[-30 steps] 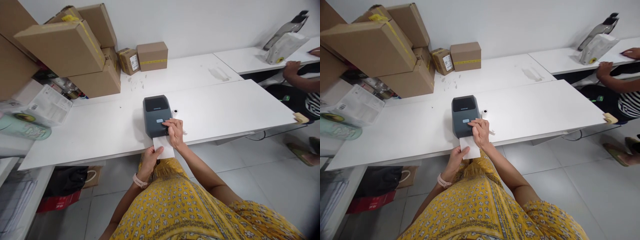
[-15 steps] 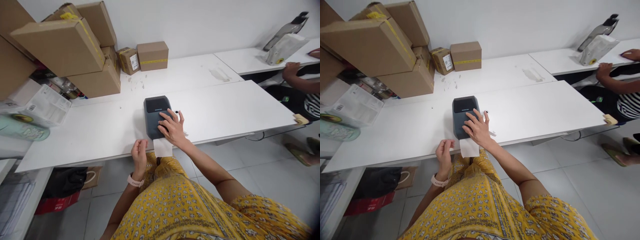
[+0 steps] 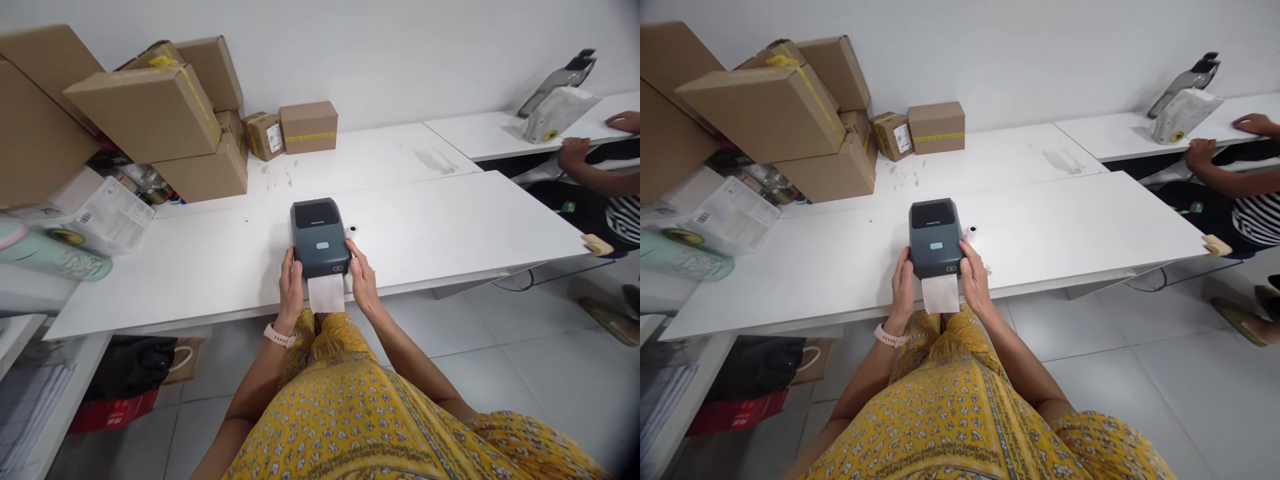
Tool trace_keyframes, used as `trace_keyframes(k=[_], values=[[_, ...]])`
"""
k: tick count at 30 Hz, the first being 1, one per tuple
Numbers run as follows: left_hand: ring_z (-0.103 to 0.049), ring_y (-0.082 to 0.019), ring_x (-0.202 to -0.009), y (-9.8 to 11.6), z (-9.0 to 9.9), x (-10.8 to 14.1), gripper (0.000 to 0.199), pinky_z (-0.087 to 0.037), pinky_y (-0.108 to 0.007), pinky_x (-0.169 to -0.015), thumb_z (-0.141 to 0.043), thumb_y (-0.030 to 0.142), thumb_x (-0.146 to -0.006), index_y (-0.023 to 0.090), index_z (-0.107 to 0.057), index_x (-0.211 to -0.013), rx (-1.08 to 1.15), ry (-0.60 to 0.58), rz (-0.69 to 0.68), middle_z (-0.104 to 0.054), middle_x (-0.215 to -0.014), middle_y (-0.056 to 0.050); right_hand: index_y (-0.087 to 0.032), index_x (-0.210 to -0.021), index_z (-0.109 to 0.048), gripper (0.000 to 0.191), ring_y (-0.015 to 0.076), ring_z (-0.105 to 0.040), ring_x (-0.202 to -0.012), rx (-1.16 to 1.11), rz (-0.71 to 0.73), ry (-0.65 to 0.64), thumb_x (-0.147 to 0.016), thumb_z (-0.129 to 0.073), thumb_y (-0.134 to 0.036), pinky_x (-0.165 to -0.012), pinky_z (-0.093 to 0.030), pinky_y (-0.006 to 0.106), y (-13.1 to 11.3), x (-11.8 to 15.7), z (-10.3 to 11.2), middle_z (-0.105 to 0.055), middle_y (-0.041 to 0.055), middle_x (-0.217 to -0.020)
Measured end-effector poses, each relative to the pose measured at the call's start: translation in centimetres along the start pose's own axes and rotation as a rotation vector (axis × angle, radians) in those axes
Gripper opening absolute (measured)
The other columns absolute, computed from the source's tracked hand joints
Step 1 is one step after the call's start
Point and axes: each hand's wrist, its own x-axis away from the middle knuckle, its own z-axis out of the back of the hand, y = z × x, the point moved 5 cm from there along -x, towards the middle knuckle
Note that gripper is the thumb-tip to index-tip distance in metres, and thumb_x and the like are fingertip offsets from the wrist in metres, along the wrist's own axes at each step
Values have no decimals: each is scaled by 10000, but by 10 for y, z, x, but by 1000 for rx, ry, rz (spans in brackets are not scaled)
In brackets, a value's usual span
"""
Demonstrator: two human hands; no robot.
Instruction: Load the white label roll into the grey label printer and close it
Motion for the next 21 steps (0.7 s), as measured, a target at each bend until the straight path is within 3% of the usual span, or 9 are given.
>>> trace_keyframes(k=[7,12,16,21], values=[[-300,-231,-1609,-4,-2,3,655,-226,-419,-1332,-473,588,-1011,229,-477,-1559,2,17,-57,-369,-1714,-96,-267,-1512,-562,604,266,-491,-1503,-79,-55,69,-1044,-427,-625,-1267,-392,531,7,9,-8,-551,96,-1588],[-391,-252,-1565,13,-1,-8,645,-303,-414,-1304,-473,605,-1003,254,-480,-1544,76,28,-144,-447,-1667,-91,-303,-1543,-522,594,270,-463,-1518,-20,26,33,-1062,-366,-616,-1263,-387,541,-14,-7,-1,-519,74,-1617],[-404,-257,-1559,48,2,-42,649,-300,-409,-1301,-432,660,-999,289,-480,-1529,88,20,-290,-416,-1679,-75,-364,-1613,-383,615,286,-444,-1514,190,205,1,-1078,-223,-621,-1296,-261,613,-47,-54,0,-472,51,-1650],[-433,-278,-1542,71,0,-109,658,-311,-437,-1284,-546,630,-969,291,-447,-1524,105,-19,-308,-480,-1628,-91,-327,-1639,-277,644,311,-377,-1545,444,345,20,-1077,-159,-619,-1295,-139,676,-81,-140,-17,-442,93,-1653]])
